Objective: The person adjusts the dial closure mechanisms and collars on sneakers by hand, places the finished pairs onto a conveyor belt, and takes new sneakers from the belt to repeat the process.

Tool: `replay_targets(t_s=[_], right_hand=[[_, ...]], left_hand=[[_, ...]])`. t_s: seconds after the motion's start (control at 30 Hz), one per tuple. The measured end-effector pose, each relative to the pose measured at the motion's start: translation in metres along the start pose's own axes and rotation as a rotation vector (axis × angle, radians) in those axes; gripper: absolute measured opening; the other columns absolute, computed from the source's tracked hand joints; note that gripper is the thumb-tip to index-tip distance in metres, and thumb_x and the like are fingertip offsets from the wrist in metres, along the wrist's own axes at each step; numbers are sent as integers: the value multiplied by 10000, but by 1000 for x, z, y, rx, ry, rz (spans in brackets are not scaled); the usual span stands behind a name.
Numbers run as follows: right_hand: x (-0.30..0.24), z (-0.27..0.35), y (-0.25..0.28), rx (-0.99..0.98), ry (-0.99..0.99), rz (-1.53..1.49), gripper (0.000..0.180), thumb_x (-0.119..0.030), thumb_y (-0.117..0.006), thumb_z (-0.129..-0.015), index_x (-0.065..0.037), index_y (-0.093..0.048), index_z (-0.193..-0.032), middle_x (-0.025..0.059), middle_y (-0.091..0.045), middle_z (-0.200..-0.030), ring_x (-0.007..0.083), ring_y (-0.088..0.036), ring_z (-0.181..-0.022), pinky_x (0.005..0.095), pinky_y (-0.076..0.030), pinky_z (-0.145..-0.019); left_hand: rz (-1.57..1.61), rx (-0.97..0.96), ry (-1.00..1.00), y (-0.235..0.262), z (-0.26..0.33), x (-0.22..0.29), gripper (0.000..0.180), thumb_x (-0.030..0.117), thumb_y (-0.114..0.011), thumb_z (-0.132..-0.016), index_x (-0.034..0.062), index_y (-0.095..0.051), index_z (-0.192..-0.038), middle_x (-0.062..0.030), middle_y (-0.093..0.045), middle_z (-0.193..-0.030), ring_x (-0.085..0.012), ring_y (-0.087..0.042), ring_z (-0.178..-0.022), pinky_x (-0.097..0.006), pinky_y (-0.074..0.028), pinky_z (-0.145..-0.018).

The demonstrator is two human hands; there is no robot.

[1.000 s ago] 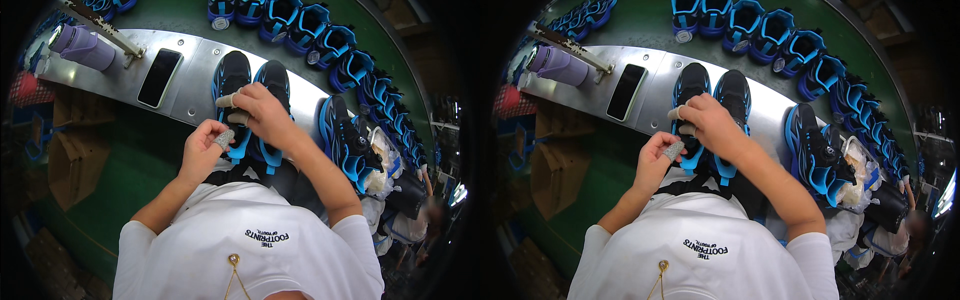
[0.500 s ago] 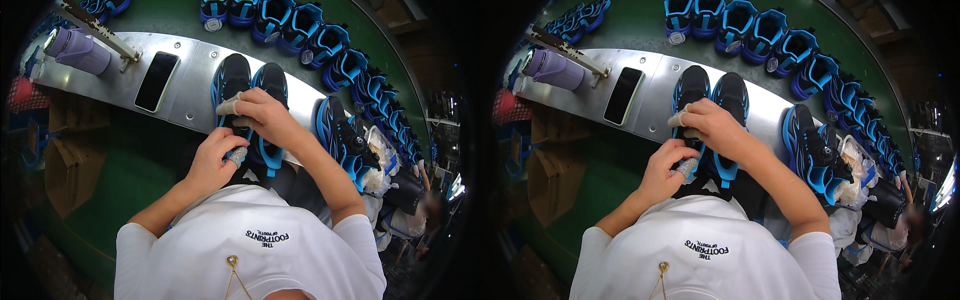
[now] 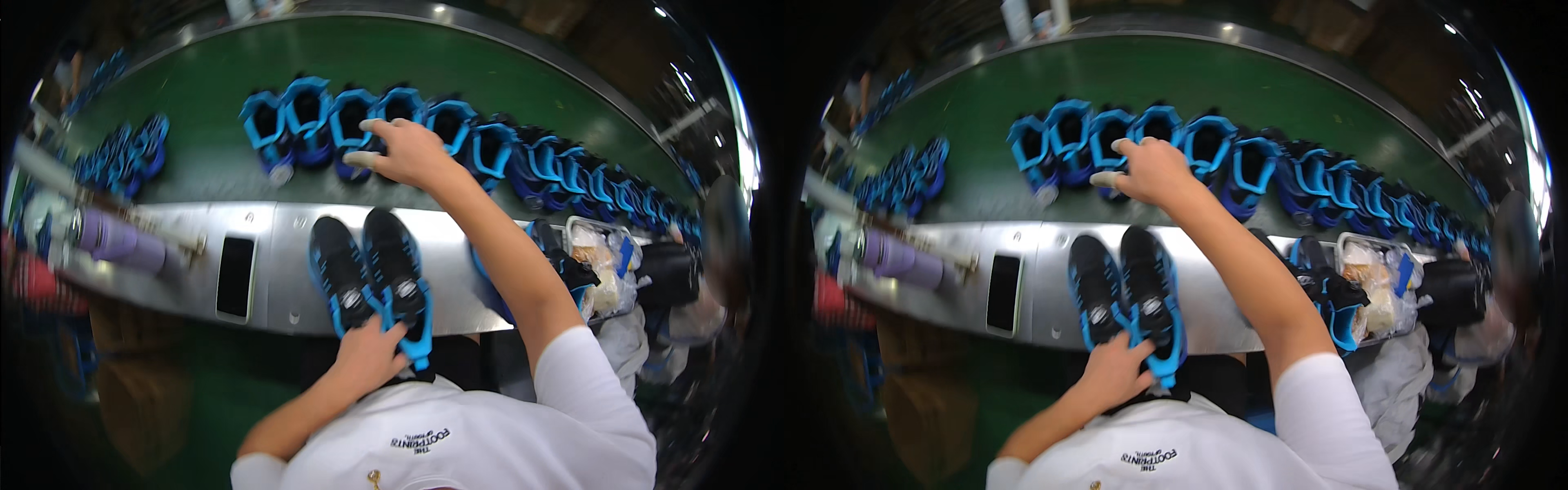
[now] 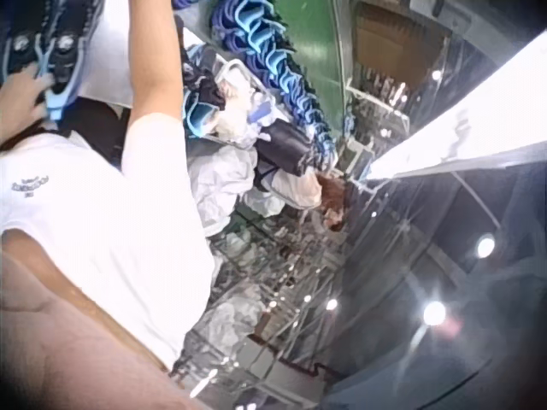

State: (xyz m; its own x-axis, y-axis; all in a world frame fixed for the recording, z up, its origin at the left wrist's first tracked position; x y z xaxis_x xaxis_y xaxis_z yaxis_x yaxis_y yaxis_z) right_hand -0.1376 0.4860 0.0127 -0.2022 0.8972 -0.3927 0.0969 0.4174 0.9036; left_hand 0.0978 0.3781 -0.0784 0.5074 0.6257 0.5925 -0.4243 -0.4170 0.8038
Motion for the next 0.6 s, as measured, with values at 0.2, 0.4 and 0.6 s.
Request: replay_targets(t_s=[0.2, 0.4, 0.6], right_hand=[[42, -63, -106, -323, -119, 391, 782, -816, -636, -655, -158, -745, -1063, 96, -716, -1041, 289, -643, -1077, 327, -511, -819], [109, -30, -68, -187, -81, 190, 754, -795, -628, -677, -160, -729, -1071, 160, -712, -938, 338, -690, -894, 437, -545, -802], [248, 30, 12, -138, -398, 308, 806, -786, -654, -673, -208, -675, -1235, 105, -711, -1094, 300, -665, -1041, 430, -528, -874]], left_hand=[[141, -98, 83, 29, -6, -5, 367, 266, -746, -696, 154, -677, -1038, -143, -604, -919, -365, -633, -786, -443, -519, -686], [293, 158, 38, 89, -37, -25, 345, 182, -772, -636, 48, -679, -940, -159, -583, -782, -368, -598, -717, -400, -485, -642], [69, 210, -233, 124, -129, 2, 426, 332, -826, -729, 29, -673, -987, -150, -609, -866, -363, -612, -797, -406, -483, -688]])
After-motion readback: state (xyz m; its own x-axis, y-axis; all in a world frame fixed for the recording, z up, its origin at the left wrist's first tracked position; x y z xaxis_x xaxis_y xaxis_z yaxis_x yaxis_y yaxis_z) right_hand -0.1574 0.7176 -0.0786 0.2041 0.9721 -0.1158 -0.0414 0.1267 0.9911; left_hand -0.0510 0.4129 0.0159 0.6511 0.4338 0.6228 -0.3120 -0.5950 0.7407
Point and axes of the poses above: each hand's wrist, its own z-axis away from the middle knuckle, its own y-axis out of the back of the hand, x = y × z, the point moved 10 cm from there along -z, towards the middle knuckle
